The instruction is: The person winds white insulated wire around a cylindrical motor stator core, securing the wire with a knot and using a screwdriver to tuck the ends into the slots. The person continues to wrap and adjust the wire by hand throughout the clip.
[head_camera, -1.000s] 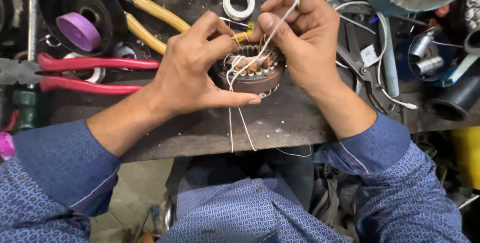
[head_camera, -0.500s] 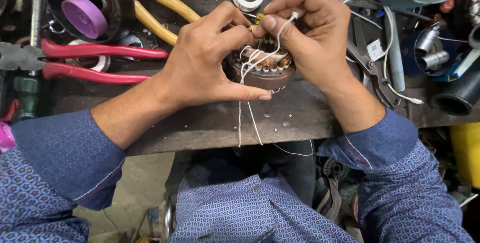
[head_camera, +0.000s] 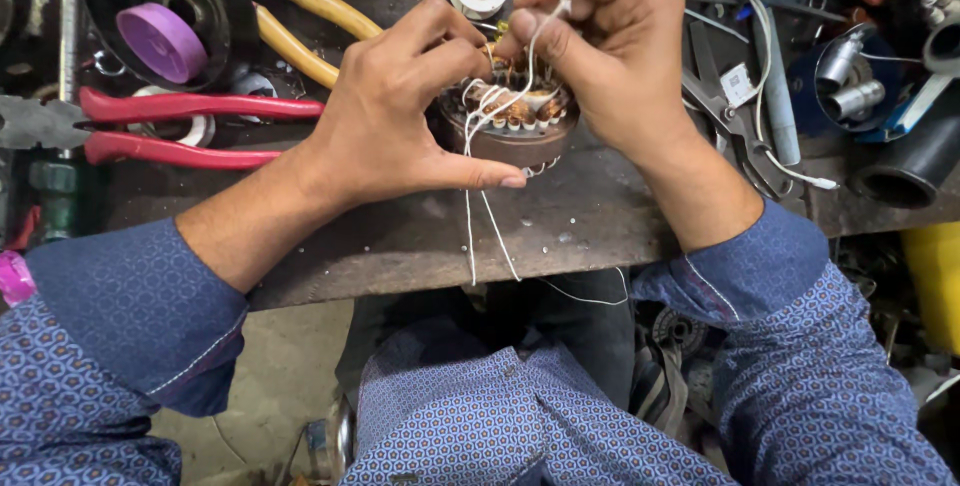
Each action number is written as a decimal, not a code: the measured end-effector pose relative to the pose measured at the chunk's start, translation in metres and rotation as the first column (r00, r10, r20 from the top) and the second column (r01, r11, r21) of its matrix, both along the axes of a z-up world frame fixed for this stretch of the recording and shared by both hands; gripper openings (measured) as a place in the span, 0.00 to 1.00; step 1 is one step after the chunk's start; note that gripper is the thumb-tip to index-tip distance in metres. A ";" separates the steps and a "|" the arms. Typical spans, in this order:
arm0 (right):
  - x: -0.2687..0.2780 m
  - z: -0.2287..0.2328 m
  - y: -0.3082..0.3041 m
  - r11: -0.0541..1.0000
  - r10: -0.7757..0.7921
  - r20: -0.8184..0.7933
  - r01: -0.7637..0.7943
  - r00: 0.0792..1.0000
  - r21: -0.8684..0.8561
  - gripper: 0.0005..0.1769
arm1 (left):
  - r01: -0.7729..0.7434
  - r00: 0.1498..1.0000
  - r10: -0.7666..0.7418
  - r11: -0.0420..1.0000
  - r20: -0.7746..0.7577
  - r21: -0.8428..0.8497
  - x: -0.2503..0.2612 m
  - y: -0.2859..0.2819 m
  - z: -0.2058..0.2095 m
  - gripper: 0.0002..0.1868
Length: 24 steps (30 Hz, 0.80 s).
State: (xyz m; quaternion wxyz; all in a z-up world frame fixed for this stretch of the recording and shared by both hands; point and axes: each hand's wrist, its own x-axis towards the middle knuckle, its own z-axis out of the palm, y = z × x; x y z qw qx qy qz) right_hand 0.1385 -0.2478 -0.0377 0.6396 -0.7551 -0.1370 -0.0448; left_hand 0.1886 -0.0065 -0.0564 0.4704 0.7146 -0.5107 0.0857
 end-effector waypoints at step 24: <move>0.000 0.013 0.004 0.992 -0.115 0.049 0.117 0.992 -0.052 0.06 | -0.011 0.999 0.011 1.000 -0.039 0.010 0.004 0.002 -0.004 0.37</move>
